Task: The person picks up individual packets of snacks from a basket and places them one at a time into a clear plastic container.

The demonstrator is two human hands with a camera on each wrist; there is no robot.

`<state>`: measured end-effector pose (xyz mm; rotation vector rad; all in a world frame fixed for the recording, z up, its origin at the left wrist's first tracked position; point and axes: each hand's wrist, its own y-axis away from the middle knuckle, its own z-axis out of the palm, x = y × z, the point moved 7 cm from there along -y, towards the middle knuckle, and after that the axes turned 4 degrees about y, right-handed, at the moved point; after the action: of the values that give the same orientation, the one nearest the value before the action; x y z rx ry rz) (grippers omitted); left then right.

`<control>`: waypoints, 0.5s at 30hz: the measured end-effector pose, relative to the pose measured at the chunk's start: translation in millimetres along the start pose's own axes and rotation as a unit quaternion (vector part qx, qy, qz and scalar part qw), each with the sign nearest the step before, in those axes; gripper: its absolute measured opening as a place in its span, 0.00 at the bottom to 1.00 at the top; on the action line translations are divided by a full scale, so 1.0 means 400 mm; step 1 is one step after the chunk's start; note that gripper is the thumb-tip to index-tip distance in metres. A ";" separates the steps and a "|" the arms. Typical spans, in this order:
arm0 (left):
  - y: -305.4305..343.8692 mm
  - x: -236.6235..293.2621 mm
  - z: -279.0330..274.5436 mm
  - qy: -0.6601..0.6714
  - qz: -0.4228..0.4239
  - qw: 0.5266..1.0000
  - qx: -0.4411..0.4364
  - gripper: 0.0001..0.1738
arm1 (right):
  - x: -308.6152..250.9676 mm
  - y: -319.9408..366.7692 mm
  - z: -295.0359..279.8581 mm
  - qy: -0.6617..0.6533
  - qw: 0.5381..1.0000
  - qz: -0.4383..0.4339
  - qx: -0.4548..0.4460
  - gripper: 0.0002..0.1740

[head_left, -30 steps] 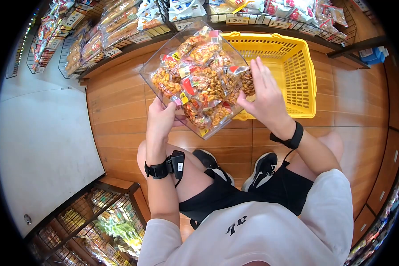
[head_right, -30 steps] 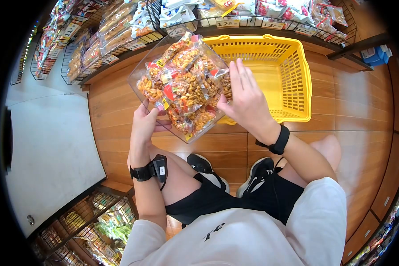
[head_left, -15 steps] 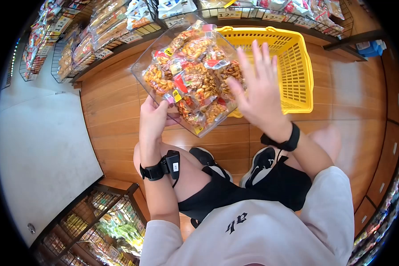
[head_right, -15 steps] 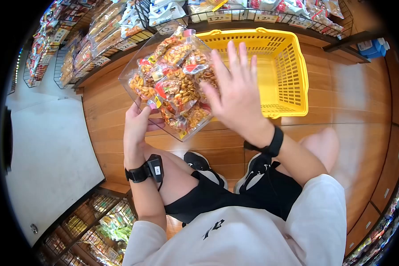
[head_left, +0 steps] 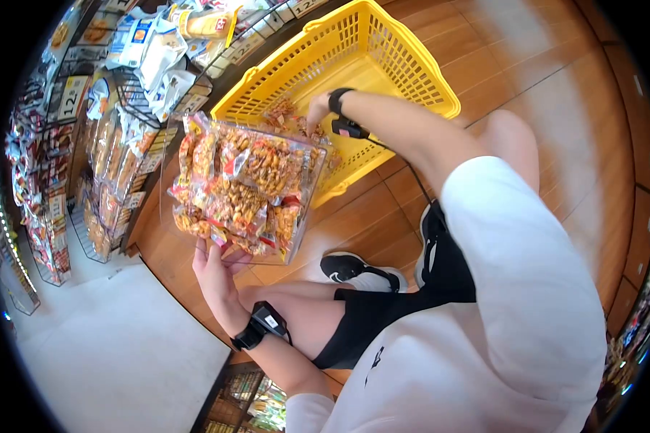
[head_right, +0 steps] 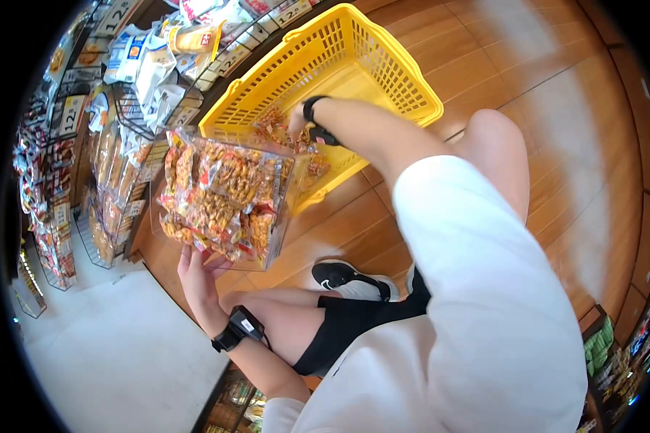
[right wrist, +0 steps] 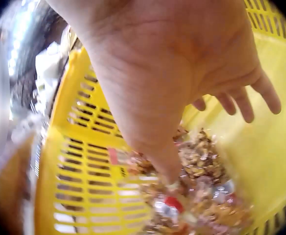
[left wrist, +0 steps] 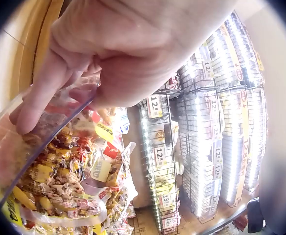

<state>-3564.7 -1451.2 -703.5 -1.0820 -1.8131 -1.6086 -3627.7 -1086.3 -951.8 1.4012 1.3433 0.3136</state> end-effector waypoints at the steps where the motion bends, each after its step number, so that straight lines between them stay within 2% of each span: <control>1: -0.001 -0.002 -0.001 0.001 -0.003 1.000 0.005 0.25 | 0.007 -0.055 0.023 0.001 1.000 -0.013 0.008 0.50; 7: 0.008 0.021 0.004 -0.007 0.001 1.000 0.019 0.26 | 0.035 -0.320 0.151 -0.041 0.991 -0.106 0.076 0.43; 11: 0.019 0.038 0.026 -0.003 0.001 1.000 0.013 0.29 | 0.104 -0.464 0.282 -0.144 0.974 -0.167 0.057 0.33; 12: 0.026 0.040 0.024 -0.004 0.002 1.000 0.012 0.30 | 0.073 -0.333 0.238 -0.152 0.979 -0.128 0.050 0.39; 14: 0.024 0.053 0.037 -0.005 0.004 1.000 -0.017 0.34 | -0.004 -0.026 0.138 -0.169 0.984 -0.048 0.035 0.56; 15: 0.032 0.058 0.037 0.004 -0.001 1.000 0.000 0.35 | 0.018 -0.058 0.129 -0.179 0.981 -0.065 0.034 0.59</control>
<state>-3565.6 -1431.3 -680.5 -1.0724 -1.8107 -1.6119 -3596.9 -1112.8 -992.1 1.3431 1.1461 -0.0711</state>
